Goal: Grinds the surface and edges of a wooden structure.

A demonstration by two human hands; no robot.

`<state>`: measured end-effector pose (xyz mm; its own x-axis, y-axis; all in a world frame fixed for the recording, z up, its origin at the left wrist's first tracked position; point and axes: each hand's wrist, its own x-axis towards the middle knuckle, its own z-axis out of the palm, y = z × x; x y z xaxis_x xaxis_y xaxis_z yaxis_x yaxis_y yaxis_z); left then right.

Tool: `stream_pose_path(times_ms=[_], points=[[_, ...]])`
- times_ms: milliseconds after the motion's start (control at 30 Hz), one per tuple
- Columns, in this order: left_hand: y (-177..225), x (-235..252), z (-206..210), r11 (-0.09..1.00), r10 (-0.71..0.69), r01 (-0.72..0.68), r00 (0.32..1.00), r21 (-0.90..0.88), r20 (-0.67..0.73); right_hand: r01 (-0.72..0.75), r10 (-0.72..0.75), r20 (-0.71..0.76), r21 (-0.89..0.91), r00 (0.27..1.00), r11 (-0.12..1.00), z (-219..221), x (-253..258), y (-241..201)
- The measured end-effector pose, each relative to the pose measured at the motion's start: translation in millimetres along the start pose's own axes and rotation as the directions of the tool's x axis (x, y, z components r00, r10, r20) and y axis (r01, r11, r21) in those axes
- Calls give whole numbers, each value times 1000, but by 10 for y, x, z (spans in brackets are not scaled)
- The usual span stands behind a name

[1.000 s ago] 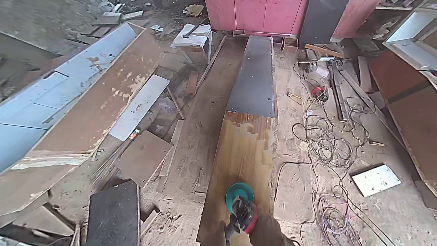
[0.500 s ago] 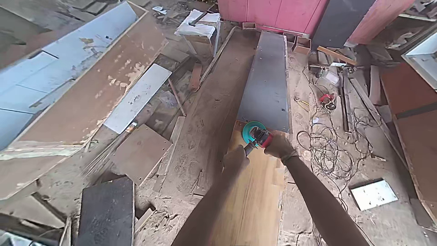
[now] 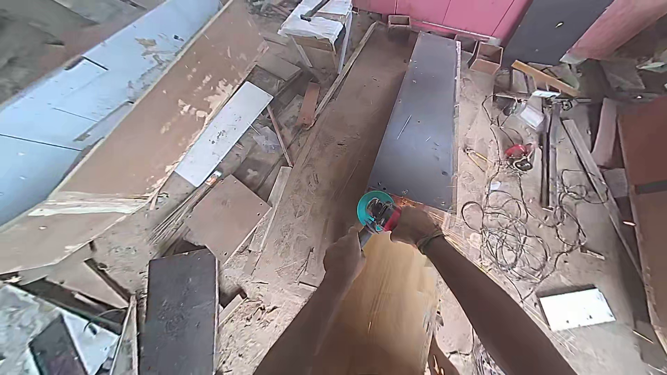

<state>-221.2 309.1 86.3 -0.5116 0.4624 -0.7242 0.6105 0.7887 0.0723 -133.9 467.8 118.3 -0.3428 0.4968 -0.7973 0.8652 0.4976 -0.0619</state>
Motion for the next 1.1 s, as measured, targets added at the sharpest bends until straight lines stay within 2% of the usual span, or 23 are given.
stream_pose_path(times_ms=[233, 333, 467, 567, 667, 867, 1100], points=[[609, -9, 56, 993, 96, -91, 993, -74, 72, -69, 69, -15, -28, 998, 997, -183, 38, 595], [820, -104, 222, 993, 101, -95, 991, -65, 86, -89, 89, -43, 17, 995, 996, -36, -39, 886], [910, -254, 457, 995, 97, -91, 985, -43, 145, -135, 135, 10, 33, 991, 990, 216, -145, 1094], [839, -235, 443, 995, 97, -94, 986, -22, 134, -157, 156, 10, 63, 988, 986, 261, -160, 1033], [779, -161, 327, 994, 105, -100, 989, -52, 105, -115, 118, -44, 66, 992, 991, 184, -52, 939], [496, 16, 67, 989, 69, -60, 996, -132, 63, -54, 53, -70, -12, 996, 999, -87, 161, 473], [343, 208, -133, 990, 65, -61, 997, -129, 30, -85, 83, -84, -30, 993, 996, -268, 241, 159]])
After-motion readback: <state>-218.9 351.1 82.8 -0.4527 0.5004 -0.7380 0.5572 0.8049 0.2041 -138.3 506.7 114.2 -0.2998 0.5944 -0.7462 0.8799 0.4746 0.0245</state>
